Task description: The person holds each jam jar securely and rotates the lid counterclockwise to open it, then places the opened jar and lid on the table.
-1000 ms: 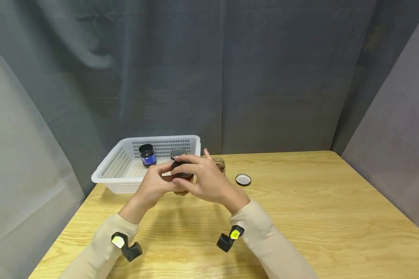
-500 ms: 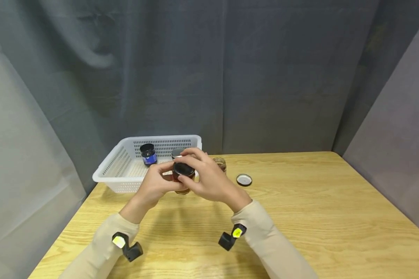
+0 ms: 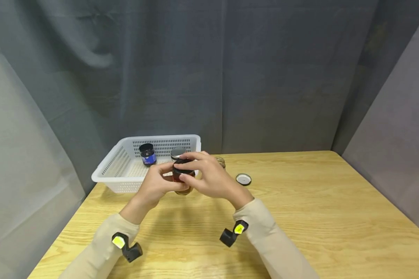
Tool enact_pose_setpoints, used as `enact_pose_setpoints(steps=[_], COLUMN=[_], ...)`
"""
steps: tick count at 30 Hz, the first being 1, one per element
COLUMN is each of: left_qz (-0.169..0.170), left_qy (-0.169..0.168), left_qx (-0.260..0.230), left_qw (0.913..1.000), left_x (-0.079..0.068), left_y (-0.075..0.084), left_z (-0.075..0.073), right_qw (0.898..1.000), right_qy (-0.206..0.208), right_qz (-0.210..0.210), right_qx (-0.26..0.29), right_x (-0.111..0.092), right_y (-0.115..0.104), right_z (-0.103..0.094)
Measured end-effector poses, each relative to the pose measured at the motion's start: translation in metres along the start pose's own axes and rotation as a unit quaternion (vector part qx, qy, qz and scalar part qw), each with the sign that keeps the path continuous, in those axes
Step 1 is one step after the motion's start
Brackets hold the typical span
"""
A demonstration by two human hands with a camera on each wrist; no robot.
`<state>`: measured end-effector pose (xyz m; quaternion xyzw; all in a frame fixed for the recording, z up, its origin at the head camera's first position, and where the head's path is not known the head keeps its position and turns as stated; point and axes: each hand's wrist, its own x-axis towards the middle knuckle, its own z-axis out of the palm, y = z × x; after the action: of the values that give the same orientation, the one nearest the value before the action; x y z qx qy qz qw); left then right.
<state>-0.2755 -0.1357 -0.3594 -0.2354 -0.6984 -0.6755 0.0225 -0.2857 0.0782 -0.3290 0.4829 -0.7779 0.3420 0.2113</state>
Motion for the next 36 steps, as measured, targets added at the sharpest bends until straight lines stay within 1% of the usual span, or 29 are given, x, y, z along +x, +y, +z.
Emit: enact_pose_setpoints(steps=[3,5,9,13,16,20,25,27,30,36], left_qz=[0.005,0.002,-0.006,-0.003,0.0,0.002,0.004,0.003,-0.001,-0.003], left_qy=[0.003,0.003,0.0,-0.003,-0.005,-0.009,-0.015,-0.016,-0.015,-0.02], left_qx=[-0.002,-0.008,-0.021,-0.024,-0.024,-0.027,-0.032,-0.035,-0.038,-0.038], left_qw=[1.0,1.0,0.9998,0.9997,0.9997,0.9996,0.9994,0.9992,0.9992,0.9991], left_x=[0.0,0.001,0.001,0.001,0.001,0.001,0.0,0.0,0.0,-0.001], left_y=[0.0,0.0,0.001,0.001,0.0,0.0,0.0,0.001,0.002,0.002], left_z=[0.0,0.0,-0.001,-0.001,-0.001,0.0,0.001,0.001,0.001,0.001], right_qw=[1.0,0.999,0.998,0.998,0.998,0.997,0.993,0.992,0.99,0.99], right_qy=[-0.001,-0.004,-0.016,-0.017,-0.003,0.03,0.075,0.086,0.089,0.068], right_qz=[-0.008,-0.01,-0.003,-0.002,-0.005,-0.009,-0.009,-0.008,-0.008,-0.003], right_qx=[0.019,0.034,0.056,0.067,0.068,0.071,0.087,0.094,0.105,0.121], right_x=[0.0,-0.001,-0.001,-0.002,-0.002,-0.001,0.0,0.001,0.001,0.0], right_y=[0.003,0.004,0.005,0.005,0.004,0.004,0.003,0.002,0.002,0.001], right_z=[-0.001,-0.002,-0.004,-0.005,-0.004,0.001,0.01,0.012,0.012,0.009])
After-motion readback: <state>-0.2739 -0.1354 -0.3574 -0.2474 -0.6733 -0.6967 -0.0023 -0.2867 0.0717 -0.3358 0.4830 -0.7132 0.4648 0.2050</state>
